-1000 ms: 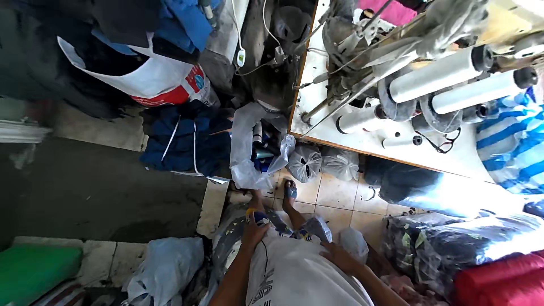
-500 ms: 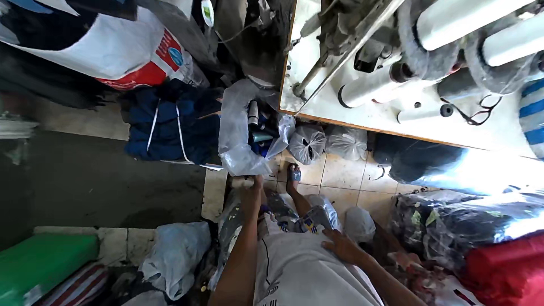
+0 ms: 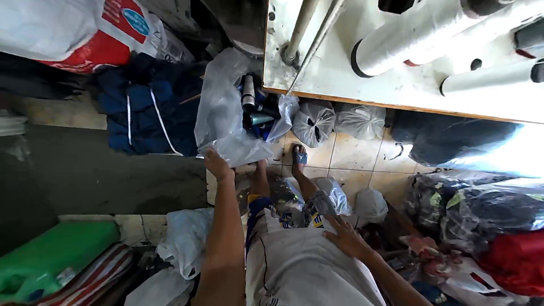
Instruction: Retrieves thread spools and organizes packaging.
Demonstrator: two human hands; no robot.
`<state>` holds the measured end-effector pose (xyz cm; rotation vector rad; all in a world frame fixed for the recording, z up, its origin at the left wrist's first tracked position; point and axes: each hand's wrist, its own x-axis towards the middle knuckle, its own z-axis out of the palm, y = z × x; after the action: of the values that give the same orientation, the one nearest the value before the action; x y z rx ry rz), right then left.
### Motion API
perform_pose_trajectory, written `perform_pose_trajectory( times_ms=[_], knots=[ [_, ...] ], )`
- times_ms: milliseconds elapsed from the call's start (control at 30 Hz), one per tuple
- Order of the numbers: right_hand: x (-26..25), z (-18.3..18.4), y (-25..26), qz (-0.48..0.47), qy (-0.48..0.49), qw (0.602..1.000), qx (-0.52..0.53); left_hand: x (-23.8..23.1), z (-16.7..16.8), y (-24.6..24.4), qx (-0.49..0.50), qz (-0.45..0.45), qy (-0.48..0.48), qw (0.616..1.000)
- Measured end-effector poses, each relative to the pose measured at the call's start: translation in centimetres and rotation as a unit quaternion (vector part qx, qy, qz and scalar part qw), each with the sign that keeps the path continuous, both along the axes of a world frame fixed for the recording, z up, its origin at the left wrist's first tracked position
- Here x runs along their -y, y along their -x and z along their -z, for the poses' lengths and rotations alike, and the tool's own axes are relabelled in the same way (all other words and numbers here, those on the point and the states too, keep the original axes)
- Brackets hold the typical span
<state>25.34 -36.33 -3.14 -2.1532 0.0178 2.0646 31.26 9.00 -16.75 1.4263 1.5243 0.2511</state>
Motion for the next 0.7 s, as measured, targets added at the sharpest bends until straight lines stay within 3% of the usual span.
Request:
perform_pose_trajectory(
  times_ms=[233,433,567,700],
  knots=[
    [0.3,1.7,-0.9,0.016,-0.019,1.0,-0.006,3.3,0.7,0.1,0.037,-0.008,-0.02,0.999],
    [-2.1,5.6,-4.8,-0.007,-0.045,0.998,0.054,-0.1,-0.8,0.6,0.052,0.034,-0.129,0.99],
    [-8.4,8.1,-7.9,-0.004,-0.032,0.993,0.117,-3.4,-2.6,0.5,-0.045,0.18,-0.182,0.966],
    [-15.2,12.3,-8.8,0.005,-0.091,0.981,0.169,-4.6,-4.2,-3.7,-0.176,0.261,-0.106,0.943]
  ],
)
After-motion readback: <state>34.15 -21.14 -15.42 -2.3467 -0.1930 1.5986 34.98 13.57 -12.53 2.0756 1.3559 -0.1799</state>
